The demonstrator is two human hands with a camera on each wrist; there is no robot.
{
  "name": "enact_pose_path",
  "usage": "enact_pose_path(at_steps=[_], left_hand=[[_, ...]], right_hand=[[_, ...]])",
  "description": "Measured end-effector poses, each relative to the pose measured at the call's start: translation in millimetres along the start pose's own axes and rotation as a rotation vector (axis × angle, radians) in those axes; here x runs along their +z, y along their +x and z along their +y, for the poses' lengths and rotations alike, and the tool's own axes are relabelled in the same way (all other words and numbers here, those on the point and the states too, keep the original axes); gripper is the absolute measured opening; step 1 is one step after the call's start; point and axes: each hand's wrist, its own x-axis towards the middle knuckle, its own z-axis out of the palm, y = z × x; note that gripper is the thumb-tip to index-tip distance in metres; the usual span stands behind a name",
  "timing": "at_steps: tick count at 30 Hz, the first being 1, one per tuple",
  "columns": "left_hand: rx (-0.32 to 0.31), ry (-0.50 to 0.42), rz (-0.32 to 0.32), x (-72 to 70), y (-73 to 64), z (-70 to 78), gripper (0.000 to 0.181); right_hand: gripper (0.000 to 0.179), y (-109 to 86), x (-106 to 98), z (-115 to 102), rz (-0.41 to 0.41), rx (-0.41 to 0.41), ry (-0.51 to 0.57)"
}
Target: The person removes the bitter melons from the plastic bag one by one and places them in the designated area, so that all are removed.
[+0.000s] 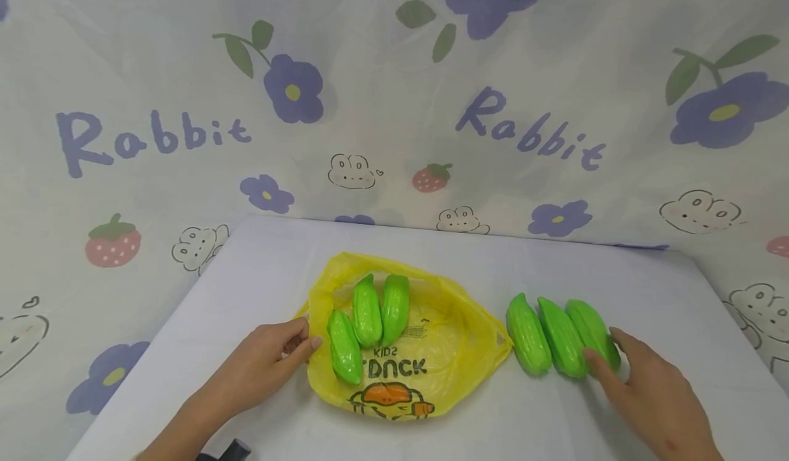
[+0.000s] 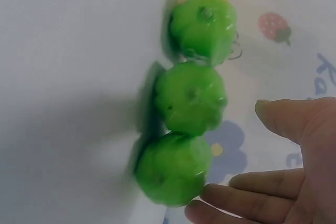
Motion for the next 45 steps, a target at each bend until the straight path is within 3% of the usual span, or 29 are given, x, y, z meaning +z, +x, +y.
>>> enact_pose_path(at_steps=[11,18,24,30,45], left_hand=[[0.007,0.009,0.000,0.2,-0.2,1.6,0.025],[0.025,0.016,0.009,0.2,-0.6,0.7,0.025],[0.019,0.019,0.012,-0.5,-0.7,0.6,0.025],[0.012,0.015,0.008,-1.8,-1.3,1.8,0.025],[0.006,0.003,0.003,-2.9,-2.1,1.4,0.025]], right_hand=[[0.091,-11.4,-10,-35,0.050,-0.093,0.004],[0.075,-25.0,-11,-64,0.138,-0.256,0.069],[0.073,-33.1,-16,-98,0.165,-0.370,0.053],[0.068,-35.1,-17,-128,0.286,-0.592,0.016],[0.064,-14.4,5,-194,0.060,-0.788,-0.026]])
